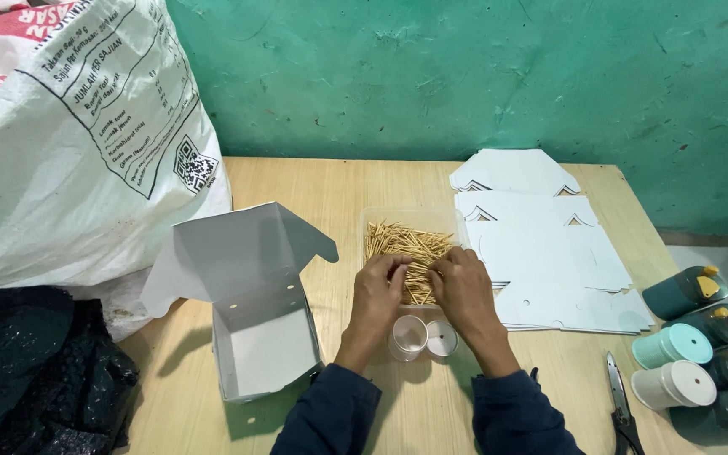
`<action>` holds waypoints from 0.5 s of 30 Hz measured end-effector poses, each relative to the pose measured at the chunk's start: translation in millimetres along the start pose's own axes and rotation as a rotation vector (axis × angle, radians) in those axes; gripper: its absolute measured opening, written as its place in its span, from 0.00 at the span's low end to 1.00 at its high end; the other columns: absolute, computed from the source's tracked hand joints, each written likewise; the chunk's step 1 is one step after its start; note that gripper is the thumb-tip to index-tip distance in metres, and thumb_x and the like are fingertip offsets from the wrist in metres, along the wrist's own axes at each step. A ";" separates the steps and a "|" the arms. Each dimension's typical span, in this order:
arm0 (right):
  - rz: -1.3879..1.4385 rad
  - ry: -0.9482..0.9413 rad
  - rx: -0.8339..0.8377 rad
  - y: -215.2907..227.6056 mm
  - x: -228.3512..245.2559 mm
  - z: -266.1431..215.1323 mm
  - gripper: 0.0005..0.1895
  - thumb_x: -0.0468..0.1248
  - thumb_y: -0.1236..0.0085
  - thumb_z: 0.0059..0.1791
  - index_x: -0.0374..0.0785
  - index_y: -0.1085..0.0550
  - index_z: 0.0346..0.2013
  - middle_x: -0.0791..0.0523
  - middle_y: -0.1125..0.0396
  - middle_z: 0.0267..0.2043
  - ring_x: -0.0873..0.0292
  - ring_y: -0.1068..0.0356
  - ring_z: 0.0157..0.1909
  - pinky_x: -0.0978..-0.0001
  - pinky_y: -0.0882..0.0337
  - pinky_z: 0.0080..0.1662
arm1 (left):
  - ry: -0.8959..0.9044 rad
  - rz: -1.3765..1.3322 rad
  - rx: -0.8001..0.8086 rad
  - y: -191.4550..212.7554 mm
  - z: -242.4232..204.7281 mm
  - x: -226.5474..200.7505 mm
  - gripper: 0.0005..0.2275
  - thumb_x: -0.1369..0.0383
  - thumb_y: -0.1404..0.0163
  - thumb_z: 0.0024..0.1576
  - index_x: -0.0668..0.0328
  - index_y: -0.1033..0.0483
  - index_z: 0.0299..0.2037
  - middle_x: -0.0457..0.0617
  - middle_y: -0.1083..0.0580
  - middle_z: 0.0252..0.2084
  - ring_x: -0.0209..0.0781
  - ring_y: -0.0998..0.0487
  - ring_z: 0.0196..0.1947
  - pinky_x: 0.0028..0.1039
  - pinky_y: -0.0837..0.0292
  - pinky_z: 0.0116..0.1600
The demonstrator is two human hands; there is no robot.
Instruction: The person folds a flat cardboard piece into a small box and then transfers wooden sticks from a plastic container into a small white cup. The box remains open on the table while the sticks are sorted into the cup.
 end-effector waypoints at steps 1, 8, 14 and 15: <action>0.046 -0.027 0.004 4.5 -2.8 -0.1 0.08 0.44 0.42 0.51 0.48 0.17 0.35 0.58 0.32 0.34 0.56 0.32 0.43 0.64 0.29 0.44 | 0.035 -0.100 -0.009 1.5 0.5 -3.3 0.06 0.73 0.45 0.59 0.55 0.16 0.43 0.55 0.24 0.34 0.53 0.18 0.33 0.33 0.21 0.35; 0.206 -0.135 -0.073 47.9 -13.2 -7.3 0.08 0.42 0.39 0.50 0.44 0.17 0.36 0.55 0.30 0.33 0.53 0.28 0.42 0.60 0.27 0.42 | 0.205 -0.333 0.041 -7.3 0.5 14.1 0.06 0.74 0.45 0.58 0.62 0.17 0.43 0.55 0.22 0.28 0.39 0.21 0.17 0.24 0.23 0.21; 0.175 -0.267 0.128 54.9 0.3 -10.9 0.10 0.45 0.41 0.49 0.45 0.16 0.35 0.53 0.30 0.36 0.48 0.28 0.45 0.54 0.26 0.46 | 0.179 -0.149 0.083 -11.8 2.6 16.8 0.06 0.70 0.45 0.57 0.57 0.14 0.40 0.50 0.23 0.19 0.38 0.22 0.17 0.25 0.29 0.23; 0.114 -0.253 0.134 50.6 -1.2 -11.2 0.10 0.45 0.41 0.48 0.46 0.16 0.34 0.54 0.30 0.35 0.48 0.28 0.45 0.54 0.27 0.46 | 0.178 -0.150 0.076 -10.6 1.5 15.0 0.06 0.70 0.45 0.57 0.56 0.14 0.40 0.52 0.22 0.20 0.38 0.22 0.18 0.26 0.29 0.25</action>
Point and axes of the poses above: each hand's wrist, its own z-axis towards the middle knuckle, its own y-axis out of the back of the hand, x = y × z, the point moved 5 cm from there along z, towards the middle knuckle
